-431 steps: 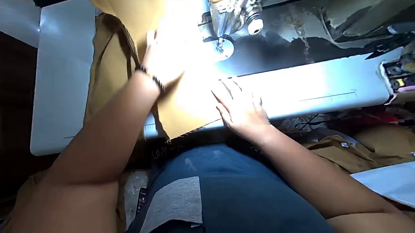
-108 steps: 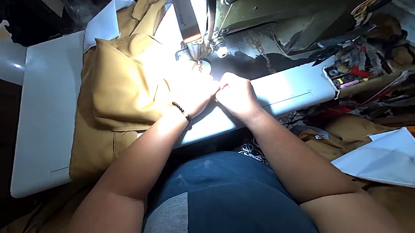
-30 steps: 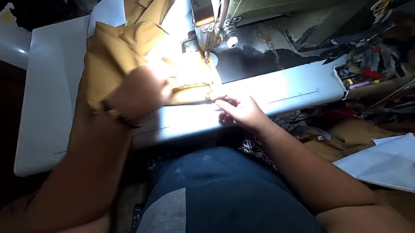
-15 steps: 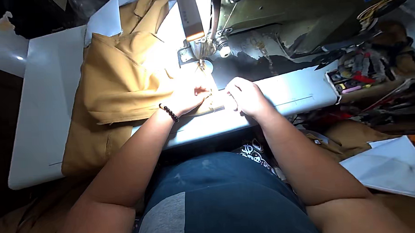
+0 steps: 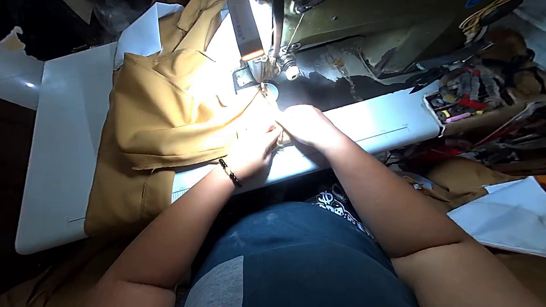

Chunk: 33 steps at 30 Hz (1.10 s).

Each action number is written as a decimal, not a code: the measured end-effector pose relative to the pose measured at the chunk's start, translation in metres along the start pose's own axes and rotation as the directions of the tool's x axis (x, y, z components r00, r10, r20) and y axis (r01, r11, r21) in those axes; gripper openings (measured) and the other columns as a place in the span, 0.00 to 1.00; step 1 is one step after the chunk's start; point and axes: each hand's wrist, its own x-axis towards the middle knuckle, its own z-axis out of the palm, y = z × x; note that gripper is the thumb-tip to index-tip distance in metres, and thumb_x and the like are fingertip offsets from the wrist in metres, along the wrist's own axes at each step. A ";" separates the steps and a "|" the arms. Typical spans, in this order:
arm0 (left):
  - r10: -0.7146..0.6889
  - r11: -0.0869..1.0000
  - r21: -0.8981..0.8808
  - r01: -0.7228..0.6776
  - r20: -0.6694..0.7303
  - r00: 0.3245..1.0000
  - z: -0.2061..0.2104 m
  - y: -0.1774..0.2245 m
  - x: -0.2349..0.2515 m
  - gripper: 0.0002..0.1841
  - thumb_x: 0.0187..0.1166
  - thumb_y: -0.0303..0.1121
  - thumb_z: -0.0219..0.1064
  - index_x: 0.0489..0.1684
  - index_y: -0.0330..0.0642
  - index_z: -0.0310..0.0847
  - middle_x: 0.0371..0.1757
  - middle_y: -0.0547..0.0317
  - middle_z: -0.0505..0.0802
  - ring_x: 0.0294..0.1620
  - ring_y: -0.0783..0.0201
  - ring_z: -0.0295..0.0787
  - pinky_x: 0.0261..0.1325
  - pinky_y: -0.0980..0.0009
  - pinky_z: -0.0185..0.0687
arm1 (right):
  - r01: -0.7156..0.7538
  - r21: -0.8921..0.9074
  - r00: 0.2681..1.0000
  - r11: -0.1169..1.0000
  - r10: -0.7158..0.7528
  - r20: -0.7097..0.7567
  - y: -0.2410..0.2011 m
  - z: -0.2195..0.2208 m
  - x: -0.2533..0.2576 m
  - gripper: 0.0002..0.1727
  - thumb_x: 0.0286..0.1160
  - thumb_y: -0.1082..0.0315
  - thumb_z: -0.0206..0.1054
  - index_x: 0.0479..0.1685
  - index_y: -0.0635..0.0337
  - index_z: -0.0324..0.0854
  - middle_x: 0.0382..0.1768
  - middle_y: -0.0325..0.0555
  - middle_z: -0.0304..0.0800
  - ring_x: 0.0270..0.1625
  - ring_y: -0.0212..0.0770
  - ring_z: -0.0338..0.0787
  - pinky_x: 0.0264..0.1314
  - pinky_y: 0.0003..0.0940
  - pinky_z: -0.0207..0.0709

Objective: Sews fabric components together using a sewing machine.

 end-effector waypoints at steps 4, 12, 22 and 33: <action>0.178 0.972 0.175 -0.158 -0.108 0.978 0.008 0.004 -0.010 0.13 0.74 0.24 0.62 0.48 0.37 0.91 0.51 0.49 0.94 0.56 0.50 0.91 0.61 0.50 0.84 | 0.031 -0.136 0.996 0.990 -0.043 -0.082 -0.005 0.011 -0.012 0.24 0.86 0.53 0.58 0.23 0.61 0.77 0.29 0.54 0.85 0.40 0.56 0.89 0.38 0.59 0.76; -0.135 0.984 -0.132 0.120 -0.112 0.985 -0.002 0.008 -0.011 0.15 0.71 0.35 0.66 0.49 0.33 0.84 0.62 0.42 0.90 0.63 0.51 0.88 0.64 0.56 0.84 | -0.010 -0.211 0.996 0.977 -0.010 -0.092 -0.020 0.018 -0.021 0.25 0.91 0.53 0.53 0.30 0.62 0.84 0.35 0.57 0.90 0.46 0.58 0.92 0.42 0.60 0.79; 0.189 0.941 0.286 -0.178 -0.009 0.982 -0.009 -0.022 0.034 0.07 0.78 0.22 0.63 0.41 0.37 0.89 0.44 0.44 0.91 0.54 0.43 0.90 0.59 0.46 0.81 | -0.085 -0.105 0.991 0.991 0.073 -0.116 -0.012 0.016 -0.018 0.18 0.82 0.62 0.58 0.24 0.63 0.81 0.34 0.57 0.89 0.45 0.57 0.91 0.42 0.60 0.78; -0.052 0.999 -0.005 0.053 0.031 0.998 -0.001 0.002 -0.015 0.25 0.75 0.32 0.58 0.72 0.38 0.84 0.72 0.46 0.88 0.73 0.49 0.84 0.74 0.48 0.74 | 0.237 -0.261 0.835 0.936 -0.334 -0.437 0.011 0.041 -0.018 0.06 0.75 0.72 0.62 0.35 0.68 0.80 0.34 0.58 0.86 0.37 0.56 0.91 0.34 0.51 0.81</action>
